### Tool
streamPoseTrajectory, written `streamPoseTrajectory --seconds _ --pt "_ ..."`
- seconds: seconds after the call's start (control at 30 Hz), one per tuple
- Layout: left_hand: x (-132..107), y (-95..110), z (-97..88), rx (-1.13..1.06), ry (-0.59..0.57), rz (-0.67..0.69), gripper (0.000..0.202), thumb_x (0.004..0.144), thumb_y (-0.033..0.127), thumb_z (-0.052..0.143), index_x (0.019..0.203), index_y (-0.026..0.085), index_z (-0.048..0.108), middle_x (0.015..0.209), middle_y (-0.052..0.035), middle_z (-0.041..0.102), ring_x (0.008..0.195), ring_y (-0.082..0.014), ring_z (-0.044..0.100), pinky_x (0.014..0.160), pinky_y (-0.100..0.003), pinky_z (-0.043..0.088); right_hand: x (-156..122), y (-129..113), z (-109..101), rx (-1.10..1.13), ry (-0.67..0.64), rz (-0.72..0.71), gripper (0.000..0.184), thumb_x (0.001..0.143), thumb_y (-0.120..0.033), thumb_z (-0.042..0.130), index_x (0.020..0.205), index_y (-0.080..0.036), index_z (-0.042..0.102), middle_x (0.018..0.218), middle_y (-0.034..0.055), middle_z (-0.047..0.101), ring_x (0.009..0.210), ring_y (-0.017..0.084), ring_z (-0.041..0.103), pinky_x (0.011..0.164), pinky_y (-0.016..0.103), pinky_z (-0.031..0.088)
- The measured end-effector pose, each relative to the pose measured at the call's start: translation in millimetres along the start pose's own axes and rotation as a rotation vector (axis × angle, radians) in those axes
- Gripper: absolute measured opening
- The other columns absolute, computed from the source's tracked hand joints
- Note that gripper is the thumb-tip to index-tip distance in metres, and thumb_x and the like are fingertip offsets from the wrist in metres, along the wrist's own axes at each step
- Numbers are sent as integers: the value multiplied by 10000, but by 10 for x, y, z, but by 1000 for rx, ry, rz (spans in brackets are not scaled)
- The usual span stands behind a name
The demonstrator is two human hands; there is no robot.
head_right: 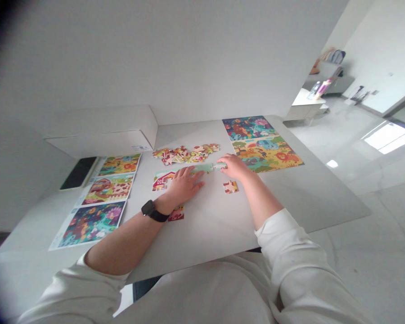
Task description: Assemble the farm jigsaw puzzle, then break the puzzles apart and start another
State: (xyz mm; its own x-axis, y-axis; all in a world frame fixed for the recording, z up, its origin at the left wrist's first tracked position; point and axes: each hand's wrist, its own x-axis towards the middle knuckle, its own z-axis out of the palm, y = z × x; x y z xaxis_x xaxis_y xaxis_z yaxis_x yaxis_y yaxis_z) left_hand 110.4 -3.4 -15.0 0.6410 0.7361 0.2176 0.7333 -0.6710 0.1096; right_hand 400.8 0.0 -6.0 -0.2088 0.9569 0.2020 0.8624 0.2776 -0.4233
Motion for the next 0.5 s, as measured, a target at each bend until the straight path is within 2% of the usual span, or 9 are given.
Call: streamPoseTrajectory --seconds 0.27,0.5 --pt "-3 -1 5 20 -8 -5 516 1071 526 513 1516 301 644 1550 -158 556 1416 -369 510 1200 -537 420 37 17 102 4 -9 -90 303 867 -138 782 1133 -263 855 1224 84 778 1140 250 714 1089 381 532" --pt "-2 -14 12 14 -13 1 529 1077 536 493 1529 301 633 1564 -161 543 1415 -375 508 1200 -544 413 39 -32 120 -51 -19 -90 292 898 -145 748 1138 -266 861 1252 82 780 1159 246 711 1105 375 514"
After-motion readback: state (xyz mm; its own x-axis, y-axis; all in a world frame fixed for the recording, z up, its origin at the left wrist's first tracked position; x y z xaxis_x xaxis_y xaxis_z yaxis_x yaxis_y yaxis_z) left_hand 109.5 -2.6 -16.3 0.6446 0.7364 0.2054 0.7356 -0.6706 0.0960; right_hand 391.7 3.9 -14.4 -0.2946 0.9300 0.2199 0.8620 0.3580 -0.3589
